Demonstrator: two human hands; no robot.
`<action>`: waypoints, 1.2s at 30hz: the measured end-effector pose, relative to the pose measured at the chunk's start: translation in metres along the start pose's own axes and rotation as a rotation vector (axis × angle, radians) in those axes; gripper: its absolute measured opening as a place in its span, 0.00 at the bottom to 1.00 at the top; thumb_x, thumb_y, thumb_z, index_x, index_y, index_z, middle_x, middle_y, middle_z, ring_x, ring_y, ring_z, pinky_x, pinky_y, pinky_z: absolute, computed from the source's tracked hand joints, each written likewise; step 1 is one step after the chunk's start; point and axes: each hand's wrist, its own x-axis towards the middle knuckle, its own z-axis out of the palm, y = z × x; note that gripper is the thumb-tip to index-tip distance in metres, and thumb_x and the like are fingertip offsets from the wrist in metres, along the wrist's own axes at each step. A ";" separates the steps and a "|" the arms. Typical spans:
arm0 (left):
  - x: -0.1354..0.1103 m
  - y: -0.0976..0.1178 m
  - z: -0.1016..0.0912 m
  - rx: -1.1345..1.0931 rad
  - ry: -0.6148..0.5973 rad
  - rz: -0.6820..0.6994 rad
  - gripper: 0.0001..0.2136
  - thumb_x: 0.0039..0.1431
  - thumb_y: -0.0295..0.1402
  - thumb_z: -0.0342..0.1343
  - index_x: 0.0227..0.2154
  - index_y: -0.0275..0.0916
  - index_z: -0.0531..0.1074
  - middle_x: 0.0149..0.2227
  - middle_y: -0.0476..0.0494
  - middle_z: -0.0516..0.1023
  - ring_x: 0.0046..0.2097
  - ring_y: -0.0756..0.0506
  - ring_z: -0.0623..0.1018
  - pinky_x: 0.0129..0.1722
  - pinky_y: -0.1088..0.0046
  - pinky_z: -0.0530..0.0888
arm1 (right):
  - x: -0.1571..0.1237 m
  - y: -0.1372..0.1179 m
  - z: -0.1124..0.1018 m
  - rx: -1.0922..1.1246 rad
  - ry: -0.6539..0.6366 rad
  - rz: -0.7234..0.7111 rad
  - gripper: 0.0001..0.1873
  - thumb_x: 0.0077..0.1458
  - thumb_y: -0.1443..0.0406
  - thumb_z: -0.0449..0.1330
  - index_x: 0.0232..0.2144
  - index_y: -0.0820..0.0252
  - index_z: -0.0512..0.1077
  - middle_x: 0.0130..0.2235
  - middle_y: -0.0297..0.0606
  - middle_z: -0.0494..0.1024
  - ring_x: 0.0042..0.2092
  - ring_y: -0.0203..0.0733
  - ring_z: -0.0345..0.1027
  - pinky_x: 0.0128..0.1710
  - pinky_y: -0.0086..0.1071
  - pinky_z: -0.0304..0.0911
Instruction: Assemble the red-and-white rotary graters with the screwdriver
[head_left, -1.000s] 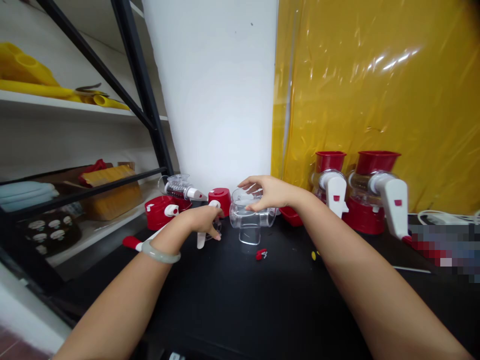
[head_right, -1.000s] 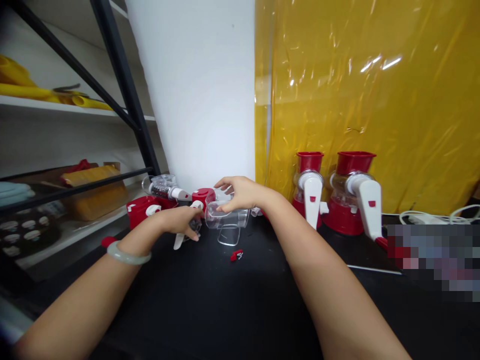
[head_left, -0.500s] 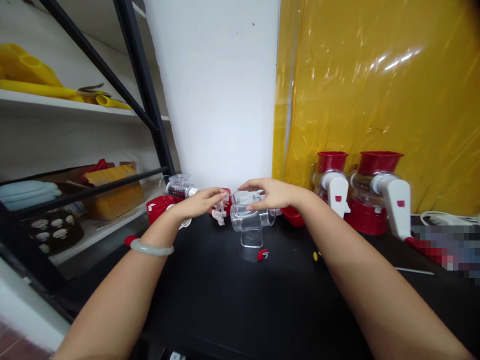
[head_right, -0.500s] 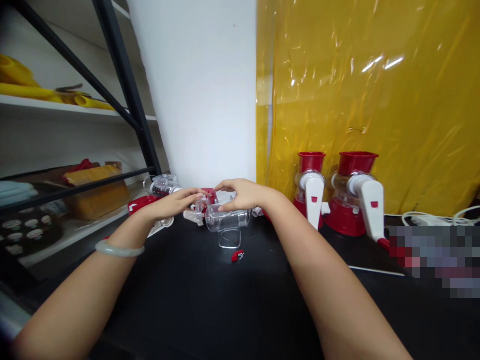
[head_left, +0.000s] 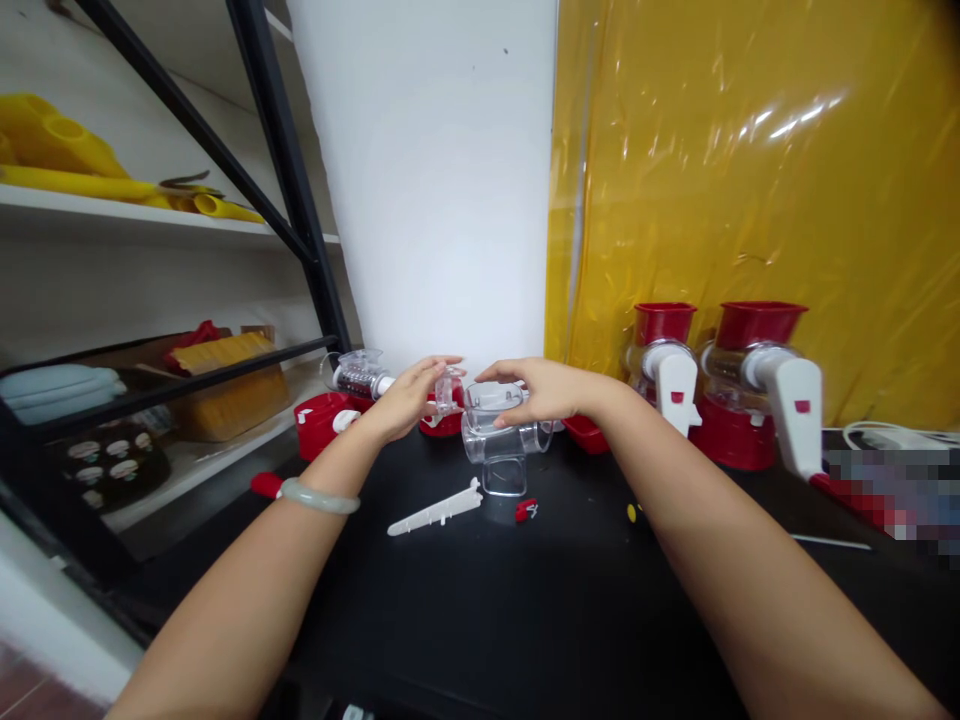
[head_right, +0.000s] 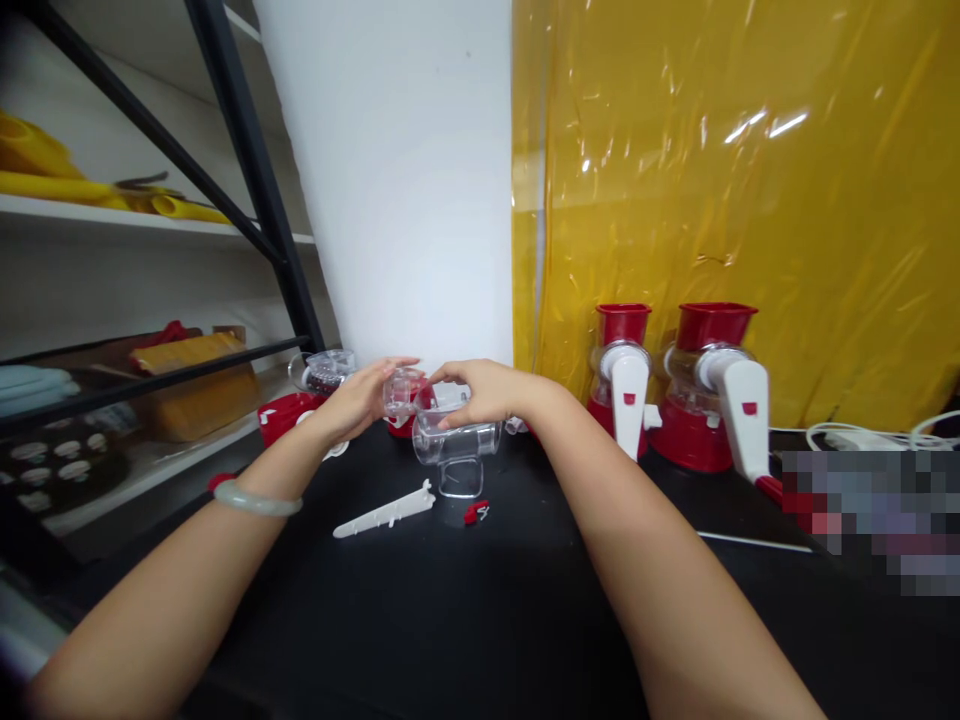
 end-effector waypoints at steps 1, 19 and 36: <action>0.000 0.000 0.004 -0.006 0.031 0.046 0.22 0.57 0.47 0.57 0.49 0.39 0.71 0.53 0.34 0.73 0.52 0.36 0.75 0.39 0.58 0.79 | 0.000 0.000 0.000 0.010 0.004 -0.001 0.37 0.45 0.59 0.69 0.57 0.59 0.66 0.57 0.46 0.69 0.59 0.50 0.63 0.59 0.44 0.60; -0.009 0.001 0.030 -0.021 0.094 0.446 0.35 0.47 0.39 0.68 0.55 0.43 0.56 0.53 0.33 0.74 0.57 0.36 0.72 0.50 0.58 0.75 | 0.008 -0.007 0.004 0.257 0.311 -0.300 0.11 0.48 0.61 0.67 0.35 0.60 0.77 0.46 0.42 0.75 0.51 0.41 0.69 0.53 0.40 0.66; -0.007 -0.007 0.025 0.239 0.069 0.524 0.13 0.58 0.41 0.59 0.40 0.39 0.77 0.49 0.38 0.78 0.52 0.40 0.76 0.56 0.58 0.69 | 0.008 -0.001 0.002 0.225 0.481 -0.076 0.18 0.45 0.53 0.67 0.31 0.63 0.75 0.30 0.36 0.77 0.32 0.35 0.69 0.34 0.30 0.65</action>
